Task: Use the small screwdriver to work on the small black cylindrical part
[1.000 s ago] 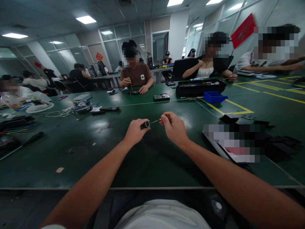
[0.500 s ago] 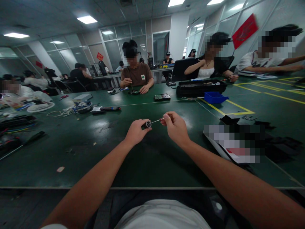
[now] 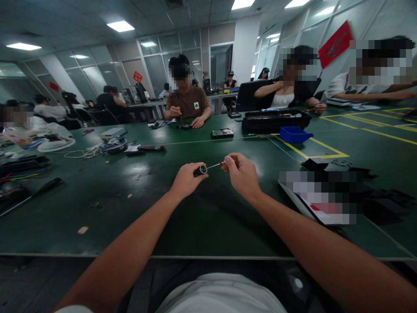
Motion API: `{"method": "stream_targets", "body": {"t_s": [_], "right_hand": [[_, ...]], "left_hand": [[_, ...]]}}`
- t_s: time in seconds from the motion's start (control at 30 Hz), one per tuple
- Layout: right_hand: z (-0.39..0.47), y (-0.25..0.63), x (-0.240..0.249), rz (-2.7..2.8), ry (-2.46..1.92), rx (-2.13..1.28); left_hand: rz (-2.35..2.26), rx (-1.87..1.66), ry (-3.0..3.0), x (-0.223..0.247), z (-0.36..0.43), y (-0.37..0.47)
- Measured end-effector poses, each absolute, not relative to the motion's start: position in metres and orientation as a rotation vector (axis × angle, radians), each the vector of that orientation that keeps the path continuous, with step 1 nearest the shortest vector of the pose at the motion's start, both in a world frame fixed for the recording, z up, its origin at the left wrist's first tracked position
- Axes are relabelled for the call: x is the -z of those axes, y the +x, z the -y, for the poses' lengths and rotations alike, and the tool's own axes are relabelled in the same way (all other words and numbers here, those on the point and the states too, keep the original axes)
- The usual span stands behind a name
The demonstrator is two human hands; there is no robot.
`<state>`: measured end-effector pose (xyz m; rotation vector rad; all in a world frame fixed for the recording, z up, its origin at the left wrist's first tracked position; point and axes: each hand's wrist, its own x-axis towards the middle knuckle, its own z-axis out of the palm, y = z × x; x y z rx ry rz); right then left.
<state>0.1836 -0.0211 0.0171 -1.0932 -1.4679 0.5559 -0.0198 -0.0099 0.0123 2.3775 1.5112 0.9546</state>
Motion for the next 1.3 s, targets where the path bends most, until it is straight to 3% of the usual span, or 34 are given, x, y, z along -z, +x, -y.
{"method": "stream_targets", "body": {"t_s": [0.37,0.57,0.83,1.3], "right_hand": [[0.026,0.187,-0.029,1.578,-1.28,-0.371],[0.024,0.187,-0.023,1.663,-1.117,-0.469],[0.023,0.187,-0.024,1.695,-1.215,-0.363],[0.024,0.184,-0.021,1.588,-1.197,-0.511]], "left_hand": [[-1.489,-0.937,2.423,-0.008,0.008,-0.023],[-1.457,-0.911,2.468,-0.007,0.009,-0.023],[-1.46,-0.892,2.476,-0.004,0.008,-0.022],[-1.457,-0.898,2.462,-0.006,0.008,-0.022]]}}
